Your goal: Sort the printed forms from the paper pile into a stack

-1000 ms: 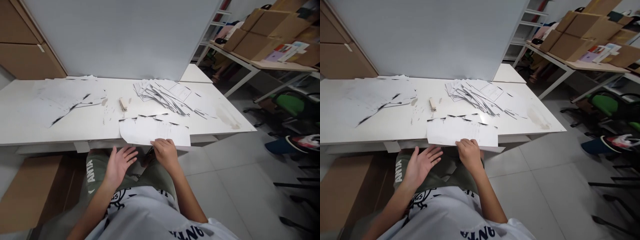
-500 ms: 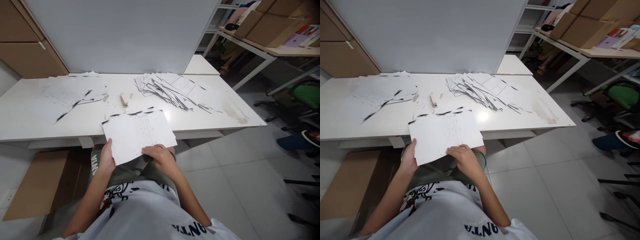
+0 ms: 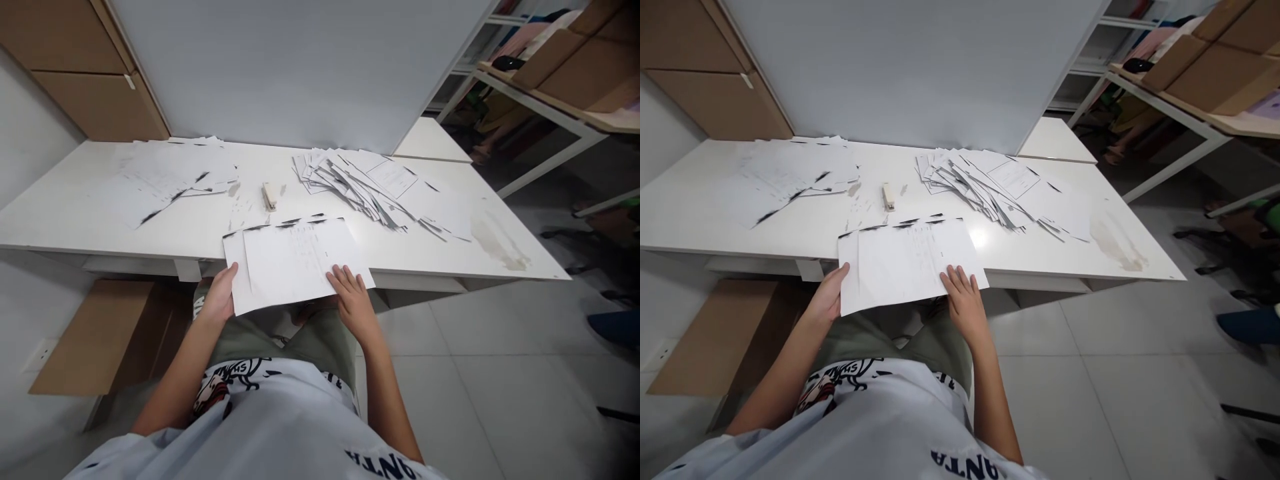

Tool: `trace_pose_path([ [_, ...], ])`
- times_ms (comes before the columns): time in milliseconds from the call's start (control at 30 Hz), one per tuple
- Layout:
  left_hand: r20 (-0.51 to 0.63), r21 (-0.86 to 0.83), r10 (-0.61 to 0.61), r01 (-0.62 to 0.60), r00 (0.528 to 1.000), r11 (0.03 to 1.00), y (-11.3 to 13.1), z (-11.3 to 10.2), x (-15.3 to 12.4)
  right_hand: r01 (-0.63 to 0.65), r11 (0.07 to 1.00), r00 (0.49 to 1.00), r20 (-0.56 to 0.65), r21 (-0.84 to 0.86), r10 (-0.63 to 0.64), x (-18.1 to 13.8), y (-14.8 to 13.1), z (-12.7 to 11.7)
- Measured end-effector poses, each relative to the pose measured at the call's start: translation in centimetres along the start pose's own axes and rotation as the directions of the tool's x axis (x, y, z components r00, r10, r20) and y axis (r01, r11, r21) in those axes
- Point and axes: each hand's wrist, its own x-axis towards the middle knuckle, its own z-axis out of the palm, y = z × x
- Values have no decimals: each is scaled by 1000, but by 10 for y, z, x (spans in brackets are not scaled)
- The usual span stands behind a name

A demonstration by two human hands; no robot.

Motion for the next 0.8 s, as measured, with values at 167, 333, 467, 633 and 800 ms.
trace_pose_path([
  [167, 39, 10, -5, 5, 999, 1000, 1, -3, 5, 59, 998, 997, -48, -31, -61, -2, -1, -6],
  [333, 83, -10, -14, 15, 996, 1000, -7, -2, 9, 108, 993, 993, -47, -41, -110, 9, -23, 0],
  [467, 52, 11, -3, 3, 999, 1000, -8, -2, 11, 80, 996, 994, -76, -47, -83, 14, -27, 6],
  [633, 108, 32, 37, -40, 994, 999, -8, -3, 12, 10, 997, 992, -125, -81, -20, 10, -10, 8],
  [800, 125, 27, 99, -103, 987, 994, -14, -9, 18, -49, 996, 983, -179, -79, 34, 0, 8, 12],
])
